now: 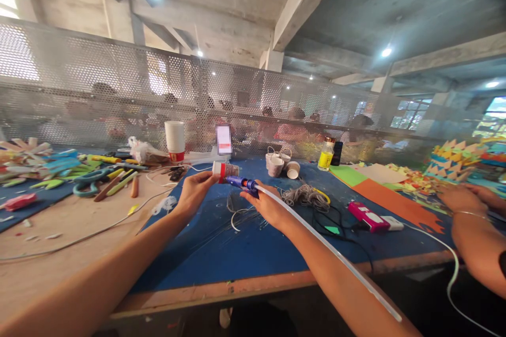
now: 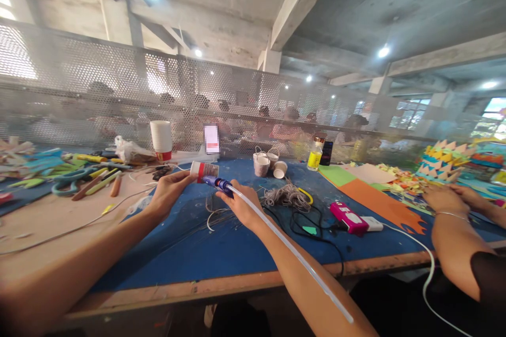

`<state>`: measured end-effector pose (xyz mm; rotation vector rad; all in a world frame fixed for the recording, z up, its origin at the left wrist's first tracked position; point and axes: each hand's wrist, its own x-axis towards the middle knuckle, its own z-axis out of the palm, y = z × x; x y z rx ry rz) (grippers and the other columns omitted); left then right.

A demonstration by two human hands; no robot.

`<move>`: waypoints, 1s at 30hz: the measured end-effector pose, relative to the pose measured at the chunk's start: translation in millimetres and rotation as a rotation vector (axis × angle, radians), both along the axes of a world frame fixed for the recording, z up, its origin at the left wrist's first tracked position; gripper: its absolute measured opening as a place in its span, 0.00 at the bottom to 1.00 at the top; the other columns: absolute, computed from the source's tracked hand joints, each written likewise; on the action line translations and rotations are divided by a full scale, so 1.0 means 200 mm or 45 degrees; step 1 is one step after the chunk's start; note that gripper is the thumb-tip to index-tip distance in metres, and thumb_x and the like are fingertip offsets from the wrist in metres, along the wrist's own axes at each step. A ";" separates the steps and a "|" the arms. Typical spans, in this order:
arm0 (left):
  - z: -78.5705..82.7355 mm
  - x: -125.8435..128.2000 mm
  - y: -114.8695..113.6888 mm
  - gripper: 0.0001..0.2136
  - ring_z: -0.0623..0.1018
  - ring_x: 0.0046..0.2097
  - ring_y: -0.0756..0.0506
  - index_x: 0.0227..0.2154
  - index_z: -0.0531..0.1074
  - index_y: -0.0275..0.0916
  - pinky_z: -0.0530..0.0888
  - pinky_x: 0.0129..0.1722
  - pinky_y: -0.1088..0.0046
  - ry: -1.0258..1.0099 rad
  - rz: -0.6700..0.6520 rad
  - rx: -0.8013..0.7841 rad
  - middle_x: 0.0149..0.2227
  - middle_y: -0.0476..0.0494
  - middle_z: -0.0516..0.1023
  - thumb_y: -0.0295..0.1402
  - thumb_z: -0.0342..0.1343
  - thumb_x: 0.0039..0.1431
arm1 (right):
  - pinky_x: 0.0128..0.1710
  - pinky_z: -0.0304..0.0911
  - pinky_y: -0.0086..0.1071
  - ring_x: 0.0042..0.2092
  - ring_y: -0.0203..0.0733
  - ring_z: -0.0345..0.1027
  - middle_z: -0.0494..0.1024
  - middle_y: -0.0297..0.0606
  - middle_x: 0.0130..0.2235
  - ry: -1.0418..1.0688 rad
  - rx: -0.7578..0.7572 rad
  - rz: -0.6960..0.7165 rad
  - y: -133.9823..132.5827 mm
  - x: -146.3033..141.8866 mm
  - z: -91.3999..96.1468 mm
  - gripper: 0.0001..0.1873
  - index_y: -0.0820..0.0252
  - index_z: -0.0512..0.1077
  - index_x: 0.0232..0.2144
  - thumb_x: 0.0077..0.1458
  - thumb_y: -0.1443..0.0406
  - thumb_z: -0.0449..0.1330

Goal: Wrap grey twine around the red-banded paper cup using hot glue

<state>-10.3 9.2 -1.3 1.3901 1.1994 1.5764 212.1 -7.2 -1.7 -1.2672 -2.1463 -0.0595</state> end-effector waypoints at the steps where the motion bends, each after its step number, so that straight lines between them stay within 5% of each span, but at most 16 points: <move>1: 0.00 0.00 0.00 0.19 0.74 0.26 0.47 0.34 0.81 0.37 0.67 0.26 0.75 0.000 0.002 -0.001 0.27 0.46 0.81 0.47 0.65 0.43 | 0.35 0.60 0.28 0.38 0.43 0.75 0.80 0.39 0.35 -0.001 -0.001 0.000 0.00 0.00 0.00 0.21 0.58 0.71 0.42 0.60 0.48 0.53; 18: -0.01 0.00 -0.01 0.21 0.75 0.27 0.46 0.35 0.81 0.37 0.69 0.27 0.74 -0.008 -0.051 -0.005 0.27 0.46 0.81 0.49 0.64 0.43 | 0.33 0.60 0.27 0.37 0.43 0.75 0.80 0.39 0.34 0.045 -0.007 0.012 -0.01 0.01 0.01 0.22 0.57 0.70 0.42 0.61 0.47 0.52; 30: 0.00 0.01 -0.02 0.24 0.76 0.27 0.46 0.38 0.81 0.37 0.69 0.27 0.73 -0.001 -0.080 -0.022 0.30 0.44 0.82 0.50 0.65 0.43 | 0.27 0.56 0.27 0.27 0.40 0.71 0.77 0.35 0.27 0.093 -0.005 0.013 0.00 0.02 0.01 0.22 0.58 0.69 0.40 0.61 0.47 0.52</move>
